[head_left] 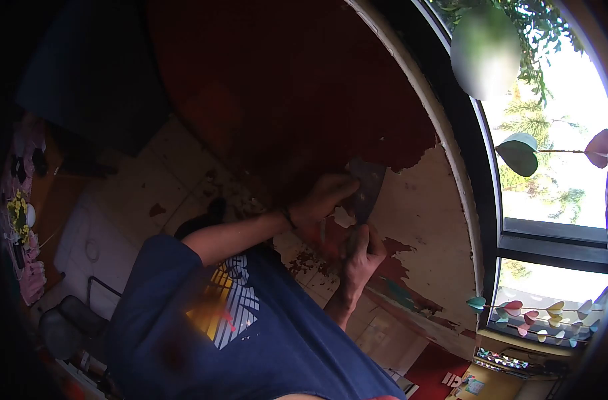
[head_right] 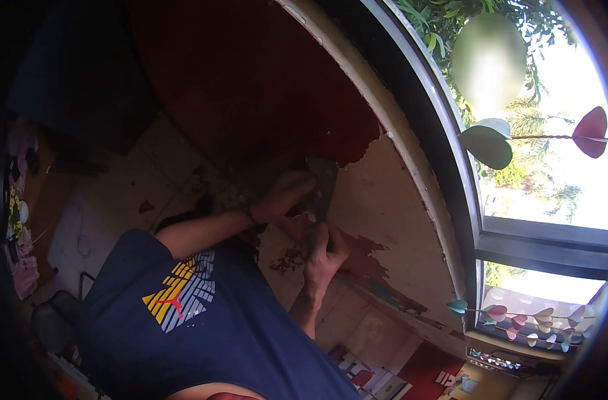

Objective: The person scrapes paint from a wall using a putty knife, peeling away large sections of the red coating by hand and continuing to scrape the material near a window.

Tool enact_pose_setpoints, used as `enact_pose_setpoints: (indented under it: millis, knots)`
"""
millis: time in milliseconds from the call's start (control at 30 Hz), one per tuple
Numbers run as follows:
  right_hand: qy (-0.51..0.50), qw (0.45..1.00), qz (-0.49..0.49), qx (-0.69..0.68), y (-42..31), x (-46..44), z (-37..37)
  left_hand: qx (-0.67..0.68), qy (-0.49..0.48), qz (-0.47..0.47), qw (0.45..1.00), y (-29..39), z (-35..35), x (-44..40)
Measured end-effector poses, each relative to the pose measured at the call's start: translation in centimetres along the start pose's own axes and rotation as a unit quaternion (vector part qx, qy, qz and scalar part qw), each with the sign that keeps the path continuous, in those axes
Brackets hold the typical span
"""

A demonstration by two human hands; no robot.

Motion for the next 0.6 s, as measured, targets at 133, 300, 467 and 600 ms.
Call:
enact_pose_setpoints:
  millis: [133, 300, 467, 600]
  knots:
    - [0.015, 1.0, -0.006, -0.001, -0.6, 0.2, -0.3, -0.012, -0.04, 0.038, 0.998, -0.4, 0.0, 0.2]
    - [-0.013, 1.0, -0.009, -0.015, -0.7, -0.7, 0.3, -0.004, -0.011, 0.0, 1.0, -0.3, -0.2, -0.2]
    - [-0.023, 0.999, 0.004, -0.027, -0.7, 0.3, 0.0, -0.024, -0.004, 0.009, 1.0, 0.4, -0.6, 0.4]
    - [-0.008, 0.999, -0.017, -0.05, -0.8, -0.1, -0.7, -0.077, 0.035, -0.029, 0.996, 1.3, -0.4, 0.1]
Point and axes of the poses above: each hand's wrist, its own x-axis away from the middle knuckle, its own z-axis out of the back of the hand, y = z × x, the point moved 6 cm from there along -x, towards the middle knuckle, and after that the axes turned 3 degrees about -z, right-handed, at the moved point
